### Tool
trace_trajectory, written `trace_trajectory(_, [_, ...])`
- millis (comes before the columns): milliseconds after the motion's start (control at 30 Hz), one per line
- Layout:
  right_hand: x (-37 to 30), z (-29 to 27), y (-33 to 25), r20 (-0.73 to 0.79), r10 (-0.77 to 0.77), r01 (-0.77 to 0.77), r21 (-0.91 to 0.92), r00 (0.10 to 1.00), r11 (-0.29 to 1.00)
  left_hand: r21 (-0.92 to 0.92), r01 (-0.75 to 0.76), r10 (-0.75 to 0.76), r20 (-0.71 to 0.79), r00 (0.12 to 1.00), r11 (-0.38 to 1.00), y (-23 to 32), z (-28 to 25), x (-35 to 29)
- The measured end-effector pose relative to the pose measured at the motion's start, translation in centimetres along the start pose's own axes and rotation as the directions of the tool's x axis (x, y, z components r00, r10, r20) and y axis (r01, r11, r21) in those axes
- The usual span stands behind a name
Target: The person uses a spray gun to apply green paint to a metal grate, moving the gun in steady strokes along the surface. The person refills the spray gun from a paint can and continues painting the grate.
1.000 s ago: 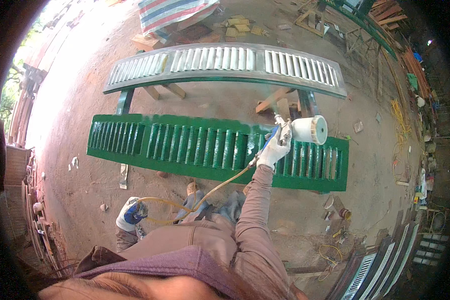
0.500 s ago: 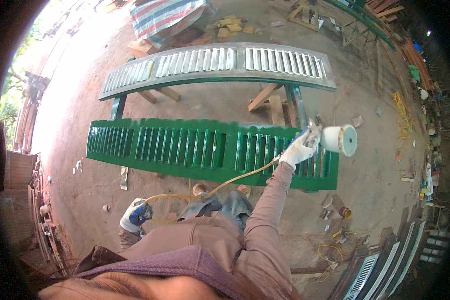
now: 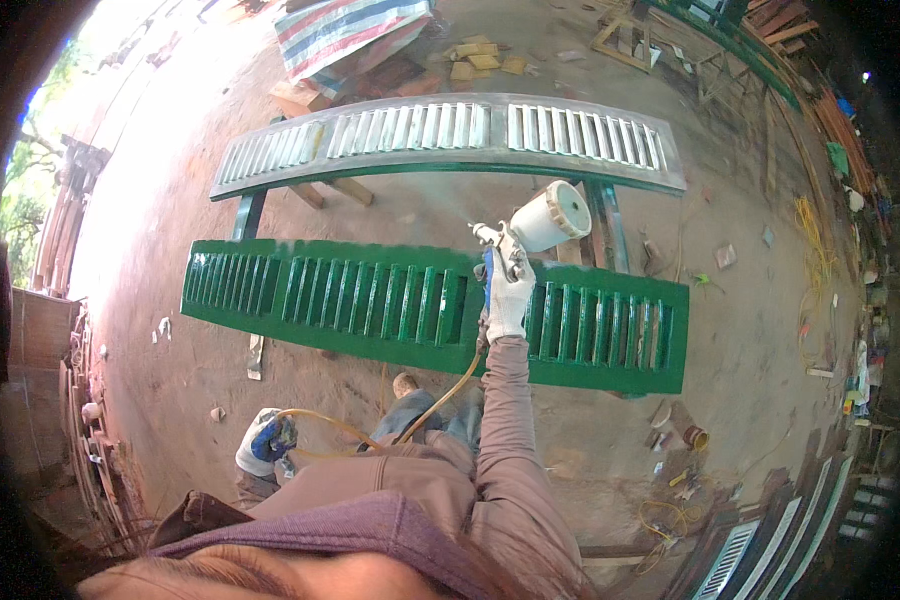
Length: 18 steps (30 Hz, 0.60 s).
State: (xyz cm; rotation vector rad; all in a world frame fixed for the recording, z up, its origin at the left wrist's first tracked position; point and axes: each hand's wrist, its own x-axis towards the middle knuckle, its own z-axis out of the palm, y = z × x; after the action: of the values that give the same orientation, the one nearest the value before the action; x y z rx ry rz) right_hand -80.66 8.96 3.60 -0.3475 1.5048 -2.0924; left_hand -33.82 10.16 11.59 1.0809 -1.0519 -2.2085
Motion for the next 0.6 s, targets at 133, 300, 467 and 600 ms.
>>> trace_trajectory(133, [3.1, -4.0, 0.6, -0.229, -0.150, 0.123, -0.125, 0.962, 0.984, 0.038, 0.014, -0.012, -0.062, 0.998, 0.999, 0.6, 2.5, 0.7])
trace_trajectory(300, [5.9, -10.4, -4.0, -0.376, -0.257, 0.202, -0.180, 0.890, 0.963, 0.061, 0.046, -0.046, 0.000, 0.999, 0.997, -0.5, 3.7, 2.5])
trace_trajectory(467, [8.5, -17.0, -7.6, -0.482, -0.310, 0.203, -0.263, 0.820, 0.943, 0.149, 0.122, -0.130, 0.047, 0.990, 0.981, -0.8, 6.5, 4.8])
trace_trajectory(600, [10.2, -21.4, -9.0, -0.554, -0.324, 0.159, -0.324, 0.767, 0.932, 0.236, 0.138, -0.156, 0.056, 0.986, 0.962, -0.8, 9.5, 6.3])
